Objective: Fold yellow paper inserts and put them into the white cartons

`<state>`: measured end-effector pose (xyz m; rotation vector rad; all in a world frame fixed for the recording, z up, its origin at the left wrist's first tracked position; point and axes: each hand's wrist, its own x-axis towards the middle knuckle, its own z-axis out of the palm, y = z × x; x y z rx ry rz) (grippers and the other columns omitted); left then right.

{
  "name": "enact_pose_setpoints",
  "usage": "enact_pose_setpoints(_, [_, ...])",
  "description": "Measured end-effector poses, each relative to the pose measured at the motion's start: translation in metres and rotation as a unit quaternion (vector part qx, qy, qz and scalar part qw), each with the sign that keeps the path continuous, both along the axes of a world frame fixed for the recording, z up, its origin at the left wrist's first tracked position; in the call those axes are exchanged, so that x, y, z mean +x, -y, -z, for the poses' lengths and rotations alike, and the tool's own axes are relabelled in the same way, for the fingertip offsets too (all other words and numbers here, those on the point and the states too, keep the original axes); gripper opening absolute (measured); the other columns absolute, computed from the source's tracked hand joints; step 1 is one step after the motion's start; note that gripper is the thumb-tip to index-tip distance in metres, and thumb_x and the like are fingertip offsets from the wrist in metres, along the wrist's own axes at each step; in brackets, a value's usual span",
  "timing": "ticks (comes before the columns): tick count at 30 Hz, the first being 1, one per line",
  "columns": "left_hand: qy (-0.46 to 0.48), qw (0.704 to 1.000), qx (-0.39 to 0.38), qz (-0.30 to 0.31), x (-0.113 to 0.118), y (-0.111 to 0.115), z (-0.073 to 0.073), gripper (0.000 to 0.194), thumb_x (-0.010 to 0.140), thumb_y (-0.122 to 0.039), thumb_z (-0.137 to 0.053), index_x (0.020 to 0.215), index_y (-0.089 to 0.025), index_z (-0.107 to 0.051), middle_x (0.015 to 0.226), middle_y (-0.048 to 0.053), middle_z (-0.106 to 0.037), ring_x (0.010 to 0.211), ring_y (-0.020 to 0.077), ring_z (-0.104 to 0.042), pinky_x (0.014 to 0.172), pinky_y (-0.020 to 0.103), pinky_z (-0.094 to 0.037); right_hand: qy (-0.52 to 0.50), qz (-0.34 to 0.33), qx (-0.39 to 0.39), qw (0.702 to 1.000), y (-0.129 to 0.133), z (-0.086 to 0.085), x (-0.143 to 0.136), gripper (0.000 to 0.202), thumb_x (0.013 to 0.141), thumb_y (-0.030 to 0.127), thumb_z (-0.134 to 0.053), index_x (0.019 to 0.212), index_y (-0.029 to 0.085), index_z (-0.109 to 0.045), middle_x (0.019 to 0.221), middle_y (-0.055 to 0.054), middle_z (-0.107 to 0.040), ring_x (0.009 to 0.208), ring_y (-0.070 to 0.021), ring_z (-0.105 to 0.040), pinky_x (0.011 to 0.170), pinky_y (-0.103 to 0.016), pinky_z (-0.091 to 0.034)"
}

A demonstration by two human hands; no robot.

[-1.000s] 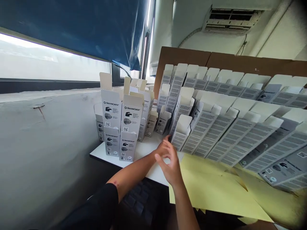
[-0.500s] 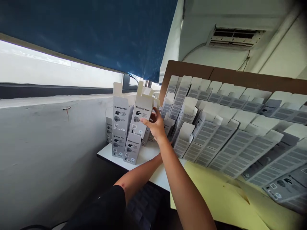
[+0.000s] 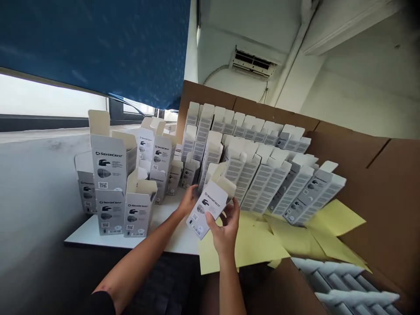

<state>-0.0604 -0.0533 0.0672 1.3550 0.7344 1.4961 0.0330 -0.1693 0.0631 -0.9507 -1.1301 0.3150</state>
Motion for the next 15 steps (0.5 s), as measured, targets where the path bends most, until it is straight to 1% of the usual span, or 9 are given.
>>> enact_pose_setpoints(2, [-0.024, 1.000, -0.014, -0.011, -0.027, -0.001, 0.008, 0.034, 0.086, -0.038, -0.063, 0.111, -0.014, -0.061, 0.111, 0.013, -0.067, 0.110, 0.0296, -0.061, 0.100, 0.049, -0.049, -0.014, 0.032, -0.031, 0.999, 0.004, 0.021, 0.008, 0.087, 0.075, 0.043, -0.079, 0.146, 0.025, -0.033, 0.127, -0.013, -0.058, 0.104, -0.0242, -0.066, 0.088, -0.042, -0.057])
enact_pose_setpoints(3, [-0.029, 0.999, -0.018, -0.002, -0.038, 0.005, 0.015, 0.037, 0.086, -0.040, -0.060, 0.113, -0.015, -0.059, 0.112, 0.014, -0.067, 0.109, 0.0296, -0.063, 0.100, 0.050, -0.049, -0.015, 0.046, -0.039, 0.998, 0.005, 0.028, 0.008, 0.088, 0.074, 0.043, -0.079, 0.146, 0.025, -0.033, 0.129, -0.014, -0.057, 0.104, -0.0247, -0.066, 0.089, -0.042, -0.056])
enact_pose_setpoints(5, [-0.063, 0.997, 0.015, 0.041, -0.054, 0.031, 0.031, 0.051, 0.085, -0.043, -0.061, 0.128, -0.017, -0.053, 0.125, 0.014, -0.065, 0.116, 0.0296, -0.062, 0.104, 0.049, -0.047, -0.010, 0.064, -0.051, 0.997, 0.005, 0.035, 0.001, 0.089, 0.073, 0.042, -0.080, 0.146, 0.023, -0.032, 0.132, -0.016, -0.055, 0.109, -0.0261, -0.065, 0.092, -0.042, -0.055])
enact_pose_setpoints(7, [-0.133, 0.986, 0.063, 0.077, -0.064, 0.063, 0.048, 0.075, 0.077, -0.038, -0.073, 0.143, -0.022, -0.041, 0.141, 0.014, -0.057, 0.130, 0.0307, -0.054, 0.112, 0.047, -0.041, 0.004, 0.055, -0.074, 0.996, 0.004, 0.038, -0.013, 0.090, 0.074, 0.040, -0.079, 0.147, 0.023, -0.030, 0.132, -0.017, -0.056, 0.112, -0.0266, -0.064, 0.093, -0.042, -0.055])
enact_pose_setpoints(8, [-0.171, 0.981, 0.067, 0.067, -0.067, 0.077, 0.057, 0.085, 0.073, -0.034, -0.078, 0.146, -0.023, -0.037, 0.144, 0.014, -0.054, 0.133, 0.0319, -0.052, 0.113, 0.047, -0.040, 0.019, 0.040, -0.088, 0.995, 0.004, 0.038, -0.021, 0.091, 0.074, 0.038, -0.079, 0.148, 0.023, -0.028, 0.132, -0.017, -0.056, 0.112, -0.0267, -0.064, 0.093, -0.043, -0.055])
enact_pose_setpoints(9, [-0.205, 0.976, 0.060, 0.042, -0.071, 0.088, 0.065, 0.091, 0.069, -0.030, -0.081, 0.146, -0.023, -0.035, 0.145, 0.015, -0.053, 0.133, 0.0333, -0.052, 0.112, 0.047, -0.041, 0.039, 0.020, -0.100, 0.994, 0.005, 0.038, -0.028, 0.093, 0.074, 0.036, -0.079, 0.149, 0.022, -0.025, 0.132, -0.017, -0.056, 0.114, -0.0271, -0.063, 0.095, -0.044, -0.055])
enact_pose_setpoints(11, [-0.239, 0.970, 0.022, -0.029, -0.077, 0.098, 0.078, 0.089, 0.066, -0.027, -0.081, 0.143, -0.021, -0.035, 0.140, 0.016, -0.056, 0.127, 0.0350, -0.056, 0.107, 0.048, -0.045, 0.101, -0.015, -0.104, 0.989, 0.013, 0.039, -0.035, 0.096, 0.075, 0.031, -0.078, 0.152, 0.022, -0.021, 0.138, -0.018, -0.051, 0.125, -0.0292, -0.057, 0.103, -0.048, -0.051])
enact_pose_setpoints(13, [-0.256, 0.964, -0.001, -0.075, -0.085, 0.094, 0.087, 0.085, 0.067, -0.028, -0.079, 0.139, -0.018, -0.035, 0.135, 0.017, -0.058, 0.124, 0.0360, -0.058, 0.104, 0.049, -0.047, 0.187, -0.032, -0.095, 0.977, 0.028, 0.046, -0.026, 0.089, 0.079, 0.024, -0.072, 0.153, 0.024, -0.022, 0.150, -0.018, -0.040, 0.142, -0.0307, -0.041, 0.114, -0.052, -0.040])
enact_pose_setpoints(15, [-0.282, 0.955, -0.009, -0.087, -0.094, 0.085, 0.090, 0.082, 0.069, -0.029, -0.078, 0.137, -0.018, -0.034, 0.133, 0.017, -0.058, 0.125, 0.0369, -0.057, 0.105, 0.049, -0.046, 0.282, -0.038, -0.109, 0.952, 0.048, 0.060, -0.002, 0.079, 0.080, 0.012, -0.061, 0.152, 0.028, -0.032, 0.161, -0.014, -0.027, 0.151, -0.0314, -0.025, 0.119, -0.057, -0.032])
